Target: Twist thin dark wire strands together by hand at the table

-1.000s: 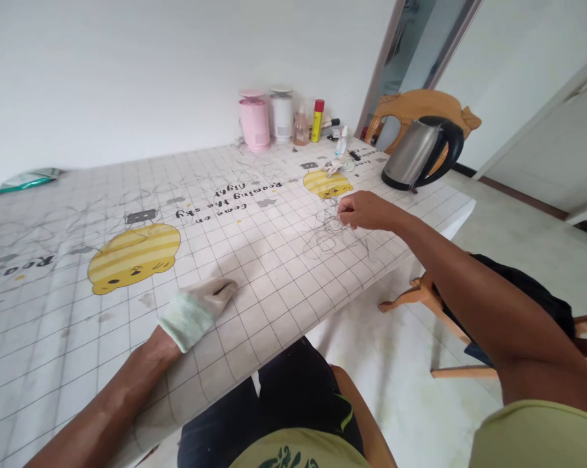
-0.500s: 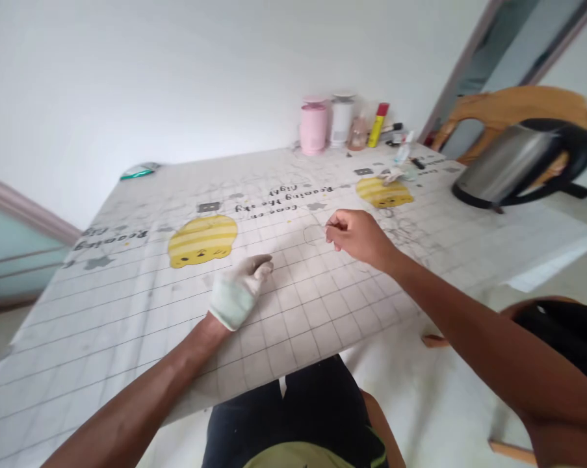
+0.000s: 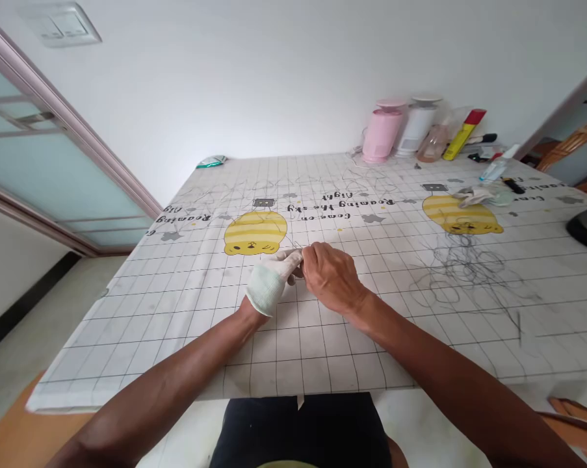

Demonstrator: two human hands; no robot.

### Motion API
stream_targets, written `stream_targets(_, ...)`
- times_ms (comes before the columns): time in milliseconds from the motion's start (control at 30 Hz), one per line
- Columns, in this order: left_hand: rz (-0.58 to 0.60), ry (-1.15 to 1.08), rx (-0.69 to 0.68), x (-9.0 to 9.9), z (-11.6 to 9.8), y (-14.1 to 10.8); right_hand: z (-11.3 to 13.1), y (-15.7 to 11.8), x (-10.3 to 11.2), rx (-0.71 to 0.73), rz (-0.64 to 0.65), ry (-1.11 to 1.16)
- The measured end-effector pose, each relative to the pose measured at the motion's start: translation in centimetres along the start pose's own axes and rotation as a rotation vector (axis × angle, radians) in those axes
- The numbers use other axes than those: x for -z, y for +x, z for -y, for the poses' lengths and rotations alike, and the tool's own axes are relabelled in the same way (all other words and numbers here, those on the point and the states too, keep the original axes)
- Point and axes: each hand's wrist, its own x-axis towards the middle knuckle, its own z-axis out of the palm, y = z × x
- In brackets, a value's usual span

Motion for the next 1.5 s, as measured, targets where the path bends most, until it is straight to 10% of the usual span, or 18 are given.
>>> stream_targets(333, -0.032, -0.148, 0.057, 1.0, 1.7, 1.4, 0.5, -0.6, -0.1, 0.02, 0.007, 0.199)
stream_targets(633, 0.025, 0.049, 0.092, 1.7, 0.7, 1.6, -4.3, -0.3, 0.1, -0.788, 0.194, 1.128)
stream_targets(933, 0.045, 0.208, 0.123, 1.2, -0.2, 0.9, -3.9, -0.7, -1.7, -0.91, 0.182, 1.76)
stream_targets(1500, 0.011, -0.38, 0.168, 1.4, 1.2, 1.3, -2.0, -0.2, 0.6, -0.703, 0.038, 1.412)
